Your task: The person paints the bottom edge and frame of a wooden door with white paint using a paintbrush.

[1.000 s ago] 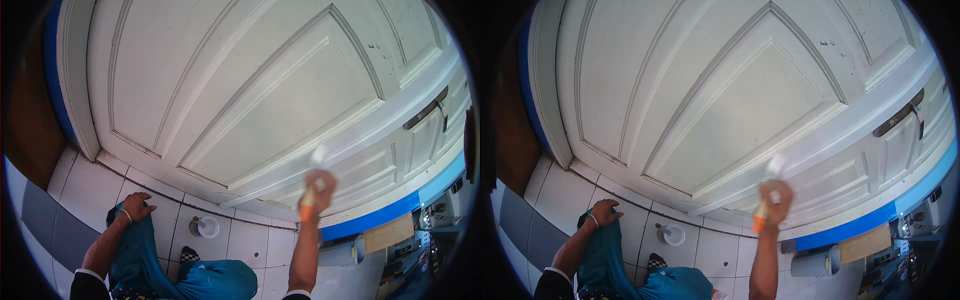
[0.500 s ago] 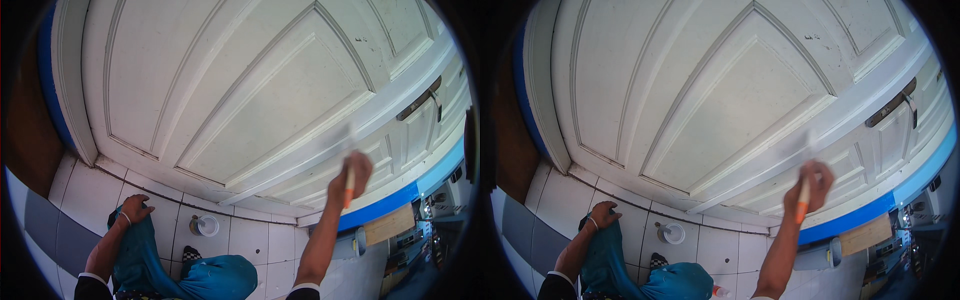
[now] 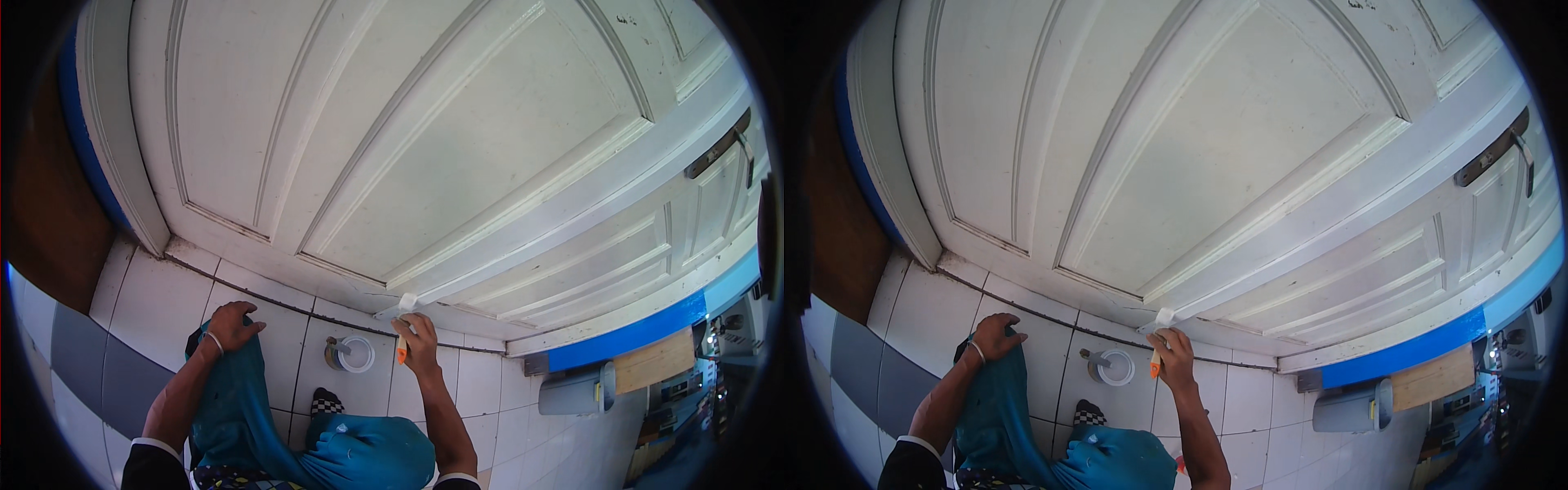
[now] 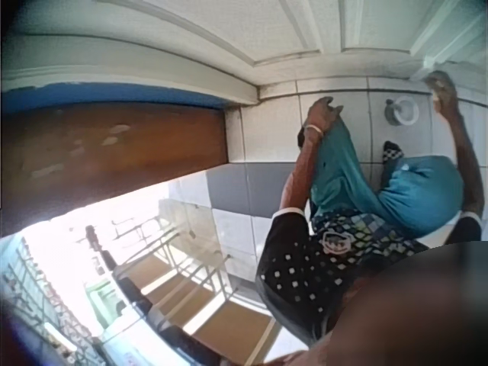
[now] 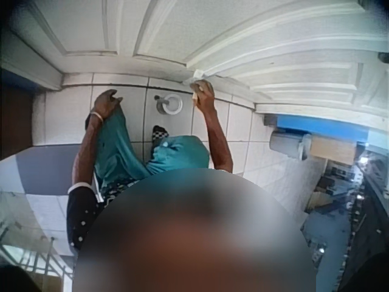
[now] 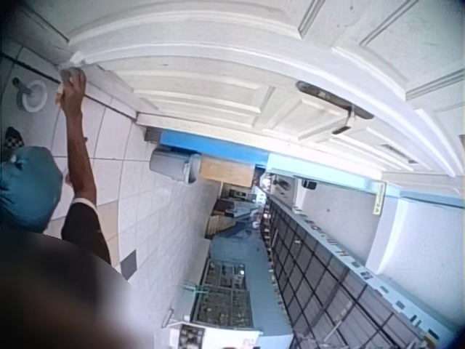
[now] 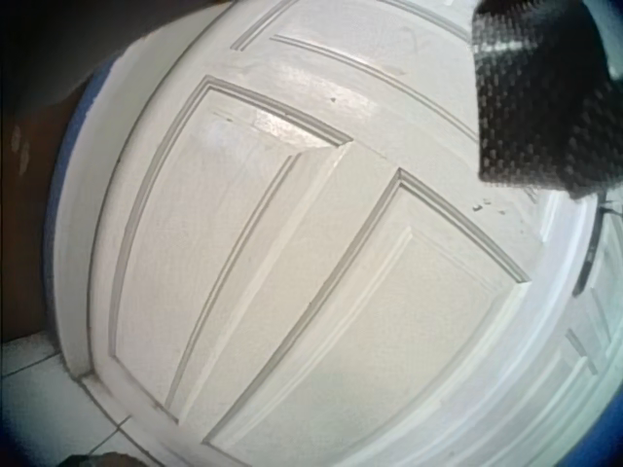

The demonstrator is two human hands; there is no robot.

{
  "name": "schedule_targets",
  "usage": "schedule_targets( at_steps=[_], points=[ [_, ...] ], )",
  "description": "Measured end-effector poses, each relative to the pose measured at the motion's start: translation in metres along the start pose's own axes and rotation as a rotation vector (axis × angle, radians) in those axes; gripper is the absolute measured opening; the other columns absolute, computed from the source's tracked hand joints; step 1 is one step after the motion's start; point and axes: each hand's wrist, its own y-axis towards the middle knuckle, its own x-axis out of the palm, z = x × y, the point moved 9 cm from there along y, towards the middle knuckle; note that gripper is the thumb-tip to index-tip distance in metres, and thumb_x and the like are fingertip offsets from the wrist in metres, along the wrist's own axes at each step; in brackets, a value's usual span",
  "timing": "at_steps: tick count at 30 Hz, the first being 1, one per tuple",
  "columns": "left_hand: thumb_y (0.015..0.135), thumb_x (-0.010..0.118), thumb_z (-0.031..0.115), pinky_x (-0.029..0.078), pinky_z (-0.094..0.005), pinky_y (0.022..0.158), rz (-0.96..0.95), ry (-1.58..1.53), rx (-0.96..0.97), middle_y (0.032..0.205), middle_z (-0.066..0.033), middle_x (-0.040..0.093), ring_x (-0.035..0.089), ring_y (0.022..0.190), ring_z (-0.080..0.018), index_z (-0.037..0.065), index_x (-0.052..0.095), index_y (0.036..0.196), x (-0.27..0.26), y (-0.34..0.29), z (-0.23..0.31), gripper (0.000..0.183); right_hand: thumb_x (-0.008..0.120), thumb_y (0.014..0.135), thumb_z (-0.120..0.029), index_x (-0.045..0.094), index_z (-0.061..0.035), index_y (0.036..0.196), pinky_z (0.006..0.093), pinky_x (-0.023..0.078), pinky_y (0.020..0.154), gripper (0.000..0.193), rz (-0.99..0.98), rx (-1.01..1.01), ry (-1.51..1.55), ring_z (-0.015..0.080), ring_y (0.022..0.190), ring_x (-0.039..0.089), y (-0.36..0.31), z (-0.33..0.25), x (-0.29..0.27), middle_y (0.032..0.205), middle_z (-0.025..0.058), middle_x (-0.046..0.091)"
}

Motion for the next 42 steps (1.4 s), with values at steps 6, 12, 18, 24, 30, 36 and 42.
schedule_targets(
  at_steps=[6, 12, 18, 24, 30, 36, 42],
  points=[
    [0.085, 0.076, 0.045, 0.053, -0.0452, 0.1, -0.027, 0.019, -0.036, 0.12, -0.018, 0.073, 0.068, 0.112, -0.0365, 0.003, 0.073, 0.12, 0.005, 0.0, 0.003, 0.055, 0.073, 0.077, 0.008, 0.077, -0.0054, 0.106, 0.0449, 0.054, 0.084, 0.032, 0.187, -0.007, 0.134, 0.0349, 0.095, 0.065, 0.027, 0.025, -0.041, 0.102, 0.0145, 0.067],
    [0.086, 0.075, 0.045, 0.052, -0.0454, 0.102, -0.015, 0.057, -0.014, 0.121, -0.0181, 0.073, 0.067, 0.114, -0.0366, 0.003, 0.072, 0.121, 0.003, 0.0, 0.004, 0.055, 0.068, 0.076, 0.017, 0.073, -0.0002, 0.103, 0.0437, 0.057, 0.088, 0.032, 0.663, -0.06, -0.157, 0.0349, 0.105, 0.065, 0.057, -0.027, -0.136, 0.113, 0.0158, 0.066],
    [0.085, 0.076, 0.045, 0.054, -0.046, 0.097, 0.006, 0.065, 0.03, 0.116, -0.0193, 0.073, 0.069, 0.107, -0.037, 0.003, 0.072, 0.119, 0.006, 0.0, 0.001, 0.054, 0.073, 0.086, -0.002, 0.077, -0.0061, 0.108, 0.0448, 0.053, 0.091, 0.023, 0.083, 0.118, 0.144, 0.0356, 0.101, 0.066, -0.007, 0.007, -0.023, 0.107, 0.0133, 0.069],
    [0.085, 0.077, 0.045, 0.054, -0.0456, 0.096, -0.022, 0.04, -0.003, 0.115, -0.0201, 0.073, 0.069, 0.107, -0.0366, 0.002, 0.072, 0.118, 0.001, -0.002, 0.001, 0.054, 0.075, 0.088, 0.002, 0.074, 0.0001, 0.105, 0.0363, 0.057, 0.087, 0.017, 0.471, 0.737, 0.457, 0.0226, 0.095, 0.069, -0.075, 0.036, -0.028, 0.106, 0.0132, 0.072],
    [0.086, 0.076, 0.046, 0.054, -0.0448, 0.097, -0.088, 0.087, 0.036, 0.115, -0.0198, 0.073, 0.069, 0.108, -0.0366, 0.002, 0.073, 0.118, 0.003, -0.003, 0.008, 0.054, 0.08, 0.088, -0.005, 0.067, 0.0111, 0.109, 0.029, 0.062, 0.069, 0.029, 0.668, 1.19, 0.734, 0.0179, 0.083, 0.07, -0.106, 0.04, 0.011, 0.099, 0.0162, 0.07],
    [0.087, 0.075, 0.046, 0.053, -0.045, 0.098, -0.151, 0.082, 0.016, 0.115, -0.0206, 0.073, 0.068, 0.108, -0.0374, 0.002, 0.073, 0.118, -0.005, -0.003, 0.002, 0.054, 0.077, 0.09, -0.006, 0.062, 0.0142, 0.111, 0.0338, 0.065, 0.073, 0.032, 0.811, 1.253, 0.771, 0.0213, 0.08, 0.072, -0.07, 0.033, 0.044, 0.098, 0.0199, 0.07],
    [0.088, 0.075, 0.046, 0.053, -0.044, 0.1, -0.145, -0.032, -0.017, 0.116, -0.0217, 0.073, 0.069, 0.111, -0.0377, 0.001, 0.073, 0.117, -0.016, -0.01, -0.025, 0.053, 0.074, 0.093, -0.003, 0.059, 0.0105, 0.11, 0.0368, 0.065, 0.078, 0.027, 1.116, 1.054, 0.714, 0.023, 0.082, 0.071, -0.039, 0.022, 0.008, 0.102, 0.0213, 0.068]
  ],
)
